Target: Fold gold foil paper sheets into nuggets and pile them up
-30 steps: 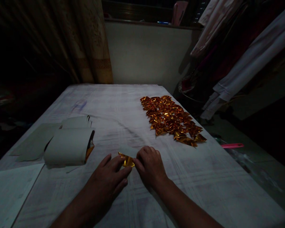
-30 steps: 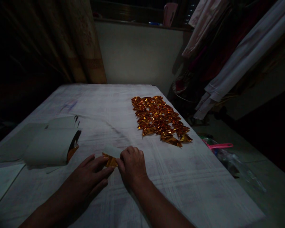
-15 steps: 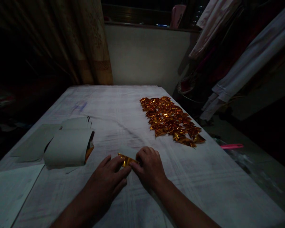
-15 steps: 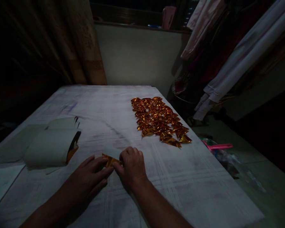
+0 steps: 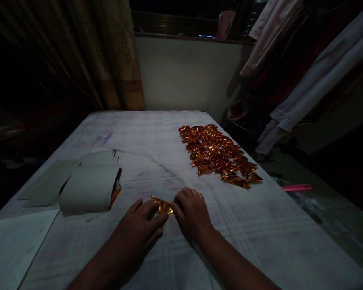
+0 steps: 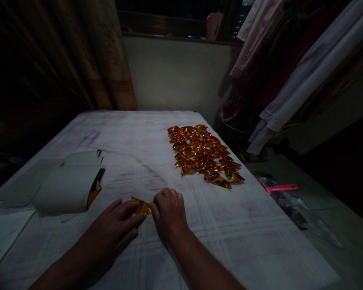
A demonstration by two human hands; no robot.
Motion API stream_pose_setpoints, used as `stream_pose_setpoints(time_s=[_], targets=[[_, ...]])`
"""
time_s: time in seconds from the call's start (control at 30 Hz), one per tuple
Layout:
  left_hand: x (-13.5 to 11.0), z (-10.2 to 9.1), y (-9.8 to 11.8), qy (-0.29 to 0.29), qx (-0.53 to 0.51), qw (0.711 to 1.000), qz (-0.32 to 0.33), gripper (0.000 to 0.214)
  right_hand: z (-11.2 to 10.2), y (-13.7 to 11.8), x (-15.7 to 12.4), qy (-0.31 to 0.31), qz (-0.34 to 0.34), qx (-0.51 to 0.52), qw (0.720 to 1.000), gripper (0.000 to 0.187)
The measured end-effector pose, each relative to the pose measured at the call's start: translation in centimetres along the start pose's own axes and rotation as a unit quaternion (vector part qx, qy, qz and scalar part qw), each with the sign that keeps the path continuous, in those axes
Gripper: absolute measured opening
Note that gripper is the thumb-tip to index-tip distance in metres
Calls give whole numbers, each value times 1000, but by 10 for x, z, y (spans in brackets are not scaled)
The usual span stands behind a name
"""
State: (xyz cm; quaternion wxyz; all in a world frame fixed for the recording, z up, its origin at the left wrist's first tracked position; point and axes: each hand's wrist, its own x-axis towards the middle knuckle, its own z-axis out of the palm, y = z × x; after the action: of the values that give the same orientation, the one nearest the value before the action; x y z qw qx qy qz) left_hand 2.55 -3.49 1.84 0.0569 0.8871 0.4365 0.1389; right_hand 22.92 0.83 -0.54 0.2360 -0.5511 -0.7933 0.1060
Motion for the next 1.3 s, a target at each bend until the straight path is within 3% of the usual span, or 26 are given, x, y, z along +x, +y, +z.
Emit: stream_pose_setpoints(time_s=[0.37, 0.57, 0.87, 1.0, 1.13, 1.3], targets=[[1, 7, 2, 27, 9, 1000, -5, 38, 6, 7, -1, 20, -10, 12, 1000, 10], [4, 17, 8, 33, 9, 999, -36, 40, 5, 18, -9, 68, -83, 54, 993, 13], [6, 21, 10, 42, -12, 998, -38, 39, -2, 8, -10, -13, -133, -1, 991, 23], [4, 19, -2, 55, -49, 997, -21, 37, -4, 9, -11, -19, -134, 3, 991, 30], [-1, 20, -23, 107, -25, 993, -45, 29, -7, 10, -12, -30, -141, 9, 989, 34], [4, 17, -30, 94, -10, 994, -47, 23, -6, 12, -12, -27, -135, 33, 990, 31]])
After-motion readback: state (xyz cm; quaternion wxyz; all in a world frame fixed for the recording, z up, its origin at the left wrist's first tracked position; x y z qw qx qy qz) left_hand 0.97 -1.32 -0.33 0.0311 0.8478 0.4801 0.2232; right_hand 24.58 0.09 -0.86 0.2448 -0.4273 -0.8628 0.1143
